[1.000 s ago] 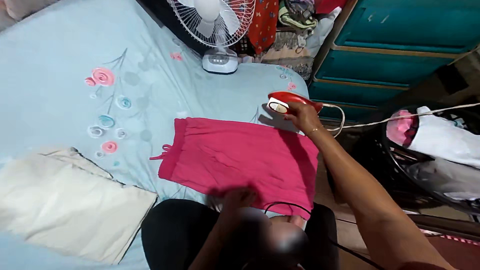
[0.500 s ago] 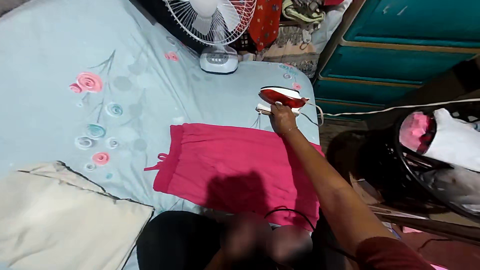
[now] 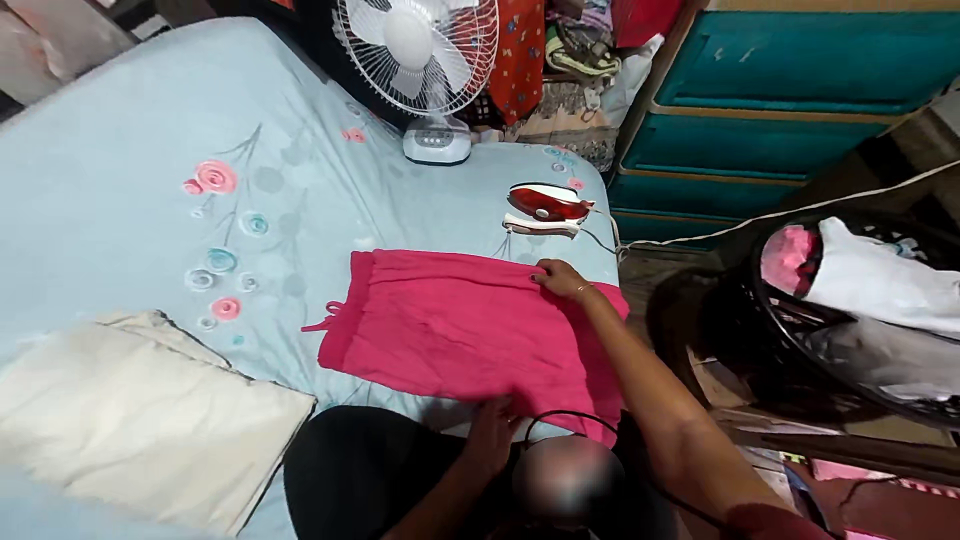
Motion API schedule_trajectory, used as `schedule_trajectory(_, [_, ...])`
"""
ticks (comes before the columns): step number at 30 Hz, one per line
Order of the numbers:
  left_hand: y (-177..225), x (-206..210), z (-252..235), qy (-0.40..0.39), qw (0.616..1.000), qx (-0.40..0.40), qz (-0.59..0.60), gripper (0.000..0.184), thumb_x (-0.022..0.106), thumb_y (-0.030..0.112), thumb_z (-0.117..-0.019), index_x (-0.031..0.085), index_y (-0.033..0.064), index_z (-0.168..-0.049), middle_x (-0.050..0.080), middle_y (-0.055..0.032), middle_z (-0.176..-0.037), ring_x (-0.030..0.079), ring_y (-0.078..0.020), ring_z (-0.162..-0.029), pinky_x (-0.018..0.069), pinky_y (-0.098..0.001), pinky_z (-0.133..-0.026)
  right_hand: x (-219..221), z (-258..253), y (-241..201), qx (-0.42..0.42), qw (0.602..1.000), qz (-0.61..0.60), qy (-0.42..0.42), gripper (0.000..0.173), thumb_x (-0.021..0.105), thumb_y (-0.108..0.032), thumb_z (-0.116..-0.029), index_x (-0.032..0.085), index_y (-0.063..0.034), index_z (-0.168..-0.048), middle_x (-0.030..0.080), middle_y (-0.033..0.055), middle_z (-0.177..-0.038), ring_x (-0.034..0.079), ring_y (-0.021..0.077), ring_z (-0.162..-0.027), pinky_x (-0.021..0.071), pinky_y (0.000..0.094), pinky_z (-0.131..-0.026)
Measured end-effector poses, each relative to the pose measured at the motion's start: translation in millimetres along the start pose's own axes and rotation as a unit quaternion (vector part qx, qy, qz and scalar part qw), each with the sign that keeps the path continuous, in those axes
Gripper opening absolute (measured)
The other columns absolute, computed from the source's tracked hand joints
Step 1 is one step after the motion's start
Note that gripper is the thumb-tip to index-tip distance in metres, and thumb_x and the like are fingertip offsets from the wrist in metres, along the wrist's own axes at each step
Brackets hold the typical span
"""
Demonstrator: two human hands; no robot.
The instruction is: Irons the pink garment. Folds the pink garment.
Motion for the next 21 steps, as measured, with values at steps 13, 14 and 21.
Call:
schedule_trajectory(13, [152.4,110.9,145.5,-0.262,0.916,0.302,0.025,0.023,0.039,0.01,-0.0973,0.062,0.0135,-0.099,0.074,-0.0001,-0.092,0.073,-0.01,-0.09,0.0616,-0.0327,-0.084,-216.1,191.2,-67.7,-0.207,0.883,-0.343,0.244,0.014,0.045,-0.016,-0.1066,0.058,-0.0144,-0.102,0.064,-0.0089,-0.076,0.062,0.001,-0.066,0.0565,0.0235,-0.063])
schedule_trajectory(14, [169.7,122.3,160.2,-0.291,0.902,0.318,0.029,0.028,0.04,0.015,-0.0981,0.068,0.0175,-0.095,0.076,0.0009,-0.092,0.073,-0.0097,-0.09,0.0617,-0.0331,-0.085,-235.5,216.6,-78.3,-0.242,0.862,-0.356,0.267,0.015,0.046,-0.017,-0.1066,0.06,-0.0173,-0.101,0.066,-0.0108,-0.077,0.064,0.0003,-0.068,0.0575,0.0228,-0.065])
schedule_trajectory(21, [207.3,161.0,195.1,-0.284,0.865,0.378,-0.17,0.016,0.064,0.004,-0.0926,0.065,0.0109,-0.107,0.076,-0.001,-0.089,0.074,-0.0102,-0.078,0.0637,-0.0302,-0.073,-252.2,308.3,-83.6,-0.279,0.862,-0.334,0.259,0.016,0.059,-0.007,-0.0949,0.068,-0.0199,-0.093,0.074,-0.0108,-0.077,0.068,-0.0007,-0.066,0.0599,0.0198,-0.062])
Point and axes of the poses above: each hand's wrist, its own z-axis away from the middle knuckle, its own x-axis out of the palm, y = z × x, the point moved 9 cm from there along -z, towards the middle knuckle
